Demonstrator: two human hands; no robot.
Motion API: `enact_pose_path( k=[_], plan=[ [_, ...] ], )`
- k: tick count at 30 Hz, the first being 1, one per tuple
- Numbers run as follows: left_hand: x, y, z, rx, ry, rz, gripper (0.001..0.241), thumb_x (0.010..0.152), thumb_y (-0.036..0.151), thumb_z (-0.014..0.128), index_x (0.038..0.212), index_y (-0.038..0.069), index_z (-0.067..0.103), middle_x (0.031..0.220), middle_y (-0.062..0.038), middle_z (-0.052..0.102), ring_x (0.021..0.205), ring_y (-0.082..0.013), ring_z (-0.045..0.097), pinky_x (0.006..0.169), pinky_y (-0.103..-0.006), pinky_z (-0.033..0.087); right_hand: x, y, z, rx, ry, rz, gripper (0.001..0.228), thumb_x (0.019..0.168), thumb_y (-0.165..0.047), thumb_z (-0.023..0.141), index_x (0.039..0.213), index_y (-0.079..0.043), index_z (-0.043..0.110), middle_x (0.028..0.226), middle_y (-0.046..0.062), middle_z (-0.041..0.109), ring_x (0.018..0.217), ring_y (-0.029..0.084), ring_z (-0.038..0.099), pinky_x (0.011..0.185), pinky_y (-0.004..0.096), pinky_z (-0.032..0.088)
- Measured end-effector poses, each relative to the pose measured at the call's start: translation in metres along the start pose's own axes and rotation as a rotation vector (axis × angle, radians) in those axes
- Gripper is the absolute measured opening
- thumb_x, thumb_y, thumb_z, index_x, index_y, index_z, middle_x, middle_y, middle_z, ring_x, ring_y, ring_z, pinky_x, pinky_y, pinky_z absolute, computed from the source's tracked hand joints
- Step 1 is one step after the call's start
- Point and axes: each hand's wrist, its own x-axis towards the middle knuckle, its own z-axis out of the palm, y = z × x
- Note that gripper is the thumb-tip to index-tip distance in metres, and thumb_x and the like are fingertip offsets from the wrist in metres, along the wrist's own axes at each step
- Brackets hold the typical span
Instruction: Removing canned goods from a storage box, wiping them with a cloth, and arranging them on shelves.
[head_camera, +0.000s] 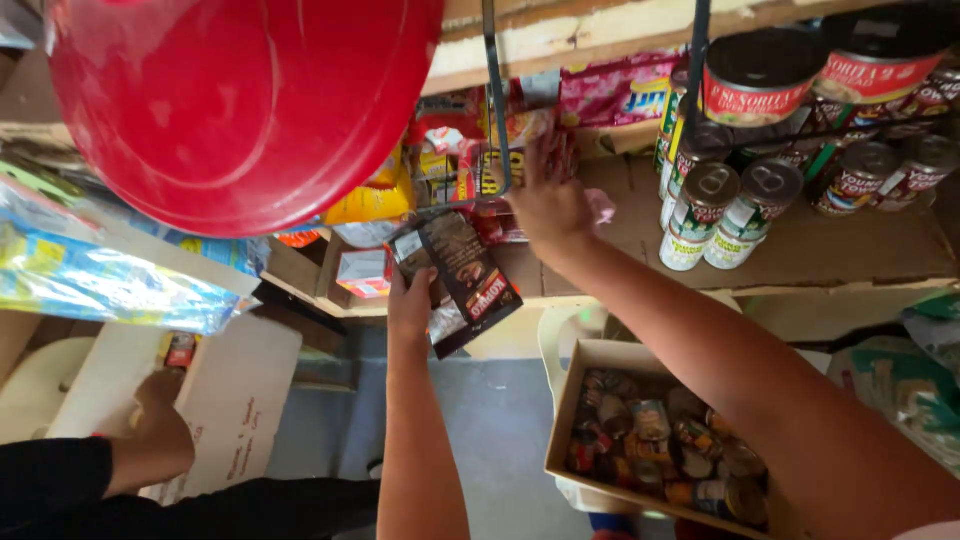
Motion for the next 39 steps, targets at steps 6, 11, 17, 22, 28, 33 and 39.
enact_pose_path(
  k=[6, 11, 17, 22, 28, 33, 39],
  plan=[
    [0.000, -0.017, -0.021, -0.093, 0.009, -0.018, 0.025, 0.097, 0.011, 0.066, 0.117, -0.002, 0.062, 0.099, -0.006, 0.064, 0.085, -0.0164, 0.060, 0.076, -0.0329, 0.049, 0.005, 0.045, -0.018, 0.110, -0.122, -0.086, 0.061, 0.092, -0.017, 0.056, 0.150, -0.036, 0.052, 0.151, 0.024, 0.047, 0.055, 0.020, 0.065, 0.044, 0.034, 0.053],
    [-0.036, 0.061, 0.017, -0.347, -0.034, -0.068, 0.036, 0.091, 0.011, 0.061, 0.126, 0.002, 0.063, 0.111, -0.007, 0.071, 0.098, -0.0180, 0.069, 0.088, -0.0327, 0.055, 0.003, 0.055, -0.016, 0.146, -0.030, -0.111, 0.059, 0.090, -0.016, 0.058, 0.146, -0.036, 0.056, 0.151, 0.019, 0.049, 0.061, 0.022, 0.067, 0.047, 0.037, 0.055],
    [-0.062, 0.085, 0.019, -0.377, -0.088, 0.012, 0.048, 0.090, 0.014, 0.059, 0.137, 0.000, 0.058, 0.122, -0.009, 0.069, 0.109, -0.0208, 0.067, 0.096, -0.0347, 0.055, -0.005, 0.065, -0.037, 0.208, 0.013, -0.109, 0.057, 0.090, -0.019, 0.060, 0.144, -0.037, 0.057, 0.149, 0.016, 0.049, 0.071, 0.026, 0.071, 0.047, 0.036, 0.056],
    [-0.089, 0.097, 0.015, -0.489, -0.073, -0.047, 0.055, 0.083, 0.018, 0.056, 0.137, 0.004, 0.058, 0.124, -0.010, 0.070, 0.111, -0.0253, 0.069, 0.097, -0.0424, 0.058, -0.006, 0.067, -0.030, 0.287, -0.066, -0.098, 0.059, 0.093, -0.017, 0.062, 0.149, -0.035, 0.055, 0.151, 0.020, 0.046, 0.070, 0.028, 0.071, 0.048, 0.039, 0.058],
    [-0.014, 0.028, 0.019, -0.768, -0.238, -0.060, 0.036, 0.102, 0.023, 0.062, 0.131, 0.002, 0.063, 0.112, -0.013, 0.068, 0.095, -0.0317, 0.069, 0.077, -0.0434, 0.059, 0.003, 0.062, -0.095, 0.326, -0.124, 0.002, 0.079, 0.080, -0.022, 0.074, 0.153, -0.030, 0.046, 0.153, 0.022, 0.041, 0.090, 0.036, 0.072, 0.058, 0.042, 0.058],
    [0.066, 0.016, 0.085, -0.738, -0.124, 0.013, 0.022, 0.097, 0.019, 0.062, 0.117, 0.009, 0.061, 0.107, -0.007, 0.067, 0.097, -0.0240, 0.067, 0.081, -0.0455, 0.060, -0.001, 0.055, -0.086, 0.772, -0.165, 0.130, 0.089, 0.074, -0.014, 0.080, 0.155, -0.015, 0.041, 0.138, 0.020, 0.056, 0.098, 0.037, 0.070, 0.068, 0.048, 0.059],
    [0.119, 0.029, 0.099, 0.127, -0.081, 0.469, 0.030, 0.099, 0.014, 0.061, 0.129, 0.013, 0.058, 0.117, -0.010, 0.064, 0.106, -0.0255, 0.061, 0.091, -0.0386, 0.053, 0.014, 0.054, -0.051, 0.813, -0.039, 0.054, 0.074, 0.074, -0.008, 0.074, 0.145, -0.018, 0.055, 0.128, 0.011, 0.069, 0.096, 0.033, 0.072, 0.073, 0.046, 0.058]
  ],
)
